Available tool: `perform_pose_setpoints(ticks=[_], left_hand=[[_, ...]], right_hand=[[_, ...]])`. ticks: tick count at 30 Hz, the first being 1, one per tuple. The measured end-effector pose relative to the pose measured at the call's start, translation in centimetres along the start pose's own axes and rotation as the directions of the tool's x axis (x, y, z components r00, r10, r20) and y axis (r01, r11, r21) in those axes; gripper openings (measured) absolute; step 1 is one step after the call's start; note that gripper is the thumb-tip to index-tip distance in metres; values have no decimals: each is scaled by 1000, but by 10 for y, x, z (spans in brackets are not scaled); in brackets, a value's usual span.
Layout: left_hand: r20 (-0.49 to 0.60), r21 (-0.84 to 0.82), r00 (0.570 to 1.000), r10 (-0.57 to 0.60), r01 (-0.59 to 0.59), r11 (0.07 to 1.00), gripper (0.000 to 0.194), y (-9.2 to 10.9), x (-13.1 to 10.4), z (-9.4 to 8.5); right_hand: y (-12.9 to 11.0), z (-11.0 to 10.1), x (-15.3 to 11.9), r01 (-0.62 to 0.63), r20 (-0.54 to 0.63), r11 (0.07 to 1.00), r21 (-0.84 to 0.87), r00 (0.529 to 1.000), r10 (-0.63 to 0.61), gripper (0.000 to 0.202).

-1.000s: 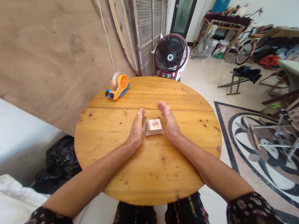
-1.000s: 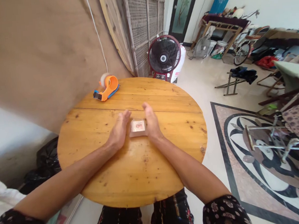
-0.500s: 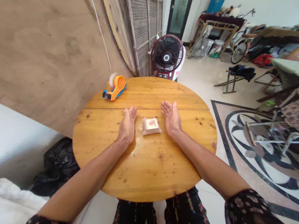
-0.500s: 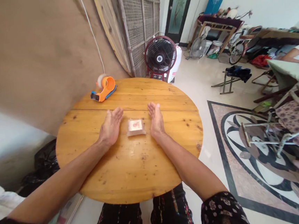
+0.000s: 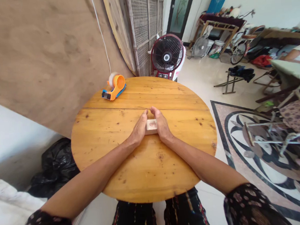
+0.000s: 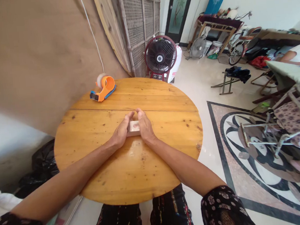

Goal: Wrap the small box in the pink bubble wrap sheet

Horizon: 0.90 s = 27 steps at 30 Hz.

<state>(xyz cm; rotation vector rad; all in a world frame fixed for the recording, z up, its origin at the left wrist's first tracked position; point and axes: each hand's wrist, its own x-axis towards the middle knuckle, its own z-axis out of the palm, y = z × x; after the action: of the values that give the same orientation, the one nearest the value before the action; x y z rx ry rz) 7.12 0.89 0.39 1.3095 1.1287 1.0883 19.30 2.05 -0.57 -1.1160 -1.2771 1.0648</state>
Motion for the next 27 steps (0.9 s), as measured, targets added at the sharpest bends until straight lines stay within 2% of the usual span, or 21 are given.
perform_pose_setpoints(ticks=[5, 8, 10, 13, 16, 18, 21, 23, 25, 27], left_hand=[[70, 158, 982, 175, -184, 970, 72, 4, -5, 3], [68, 177, 982, 178, -187, 966, 70, 3, -5, 5], [53, 113, 988, 144, -149, 982, 68, 1, -2, 3], [-24, -66, 996, 86, -87, 994, 67, 3, 6, -11], [-62, -29, 997, 37, -39, 999, 61, 11, 12, -41], [-57, 61, 998, 8, -4, 998, 58, 20, 12, -64], [142, 275, 988, -57, 15, 961, 64, 34, 8, -84], [298, 451, 943, -145, -6, 892, 74, 39, 5, -86], [356, 537, 916, -185, -39, 843, 82, 42, 3, -81], [397, 542, 901, -175, -76, 837, 81, 42, 2, -75]], right_hand=[[-9, -1, -9, 55, 57, 982, -180, 997, -45, 77], [-15, 0, -10, 27, 83, 983, -183, 996, -12, 78], [-18, -1, -6, -9, 108, 988, -157, 994, 27, 77], [-24, -10, 8, -68, 72, 994, -85, 995, 74, 74], [-35, -35, 23, -183, 1, 982, -41, 983, 183, 67], [-45, -57, 29, -302, 122, 949, -94, 942, 312, 58], [-59, -88, 30, -198, 379, 947, -254, 880, 286, 50], [-65, -100, 27, -121, 482, 914, -388, 818, 313, 60], [-67, -102, 25, -59, 540, 863, -501, 758, 365, 71], [-67, -97, 24, 9, 589, 818, -575, 698, 406, 77]])
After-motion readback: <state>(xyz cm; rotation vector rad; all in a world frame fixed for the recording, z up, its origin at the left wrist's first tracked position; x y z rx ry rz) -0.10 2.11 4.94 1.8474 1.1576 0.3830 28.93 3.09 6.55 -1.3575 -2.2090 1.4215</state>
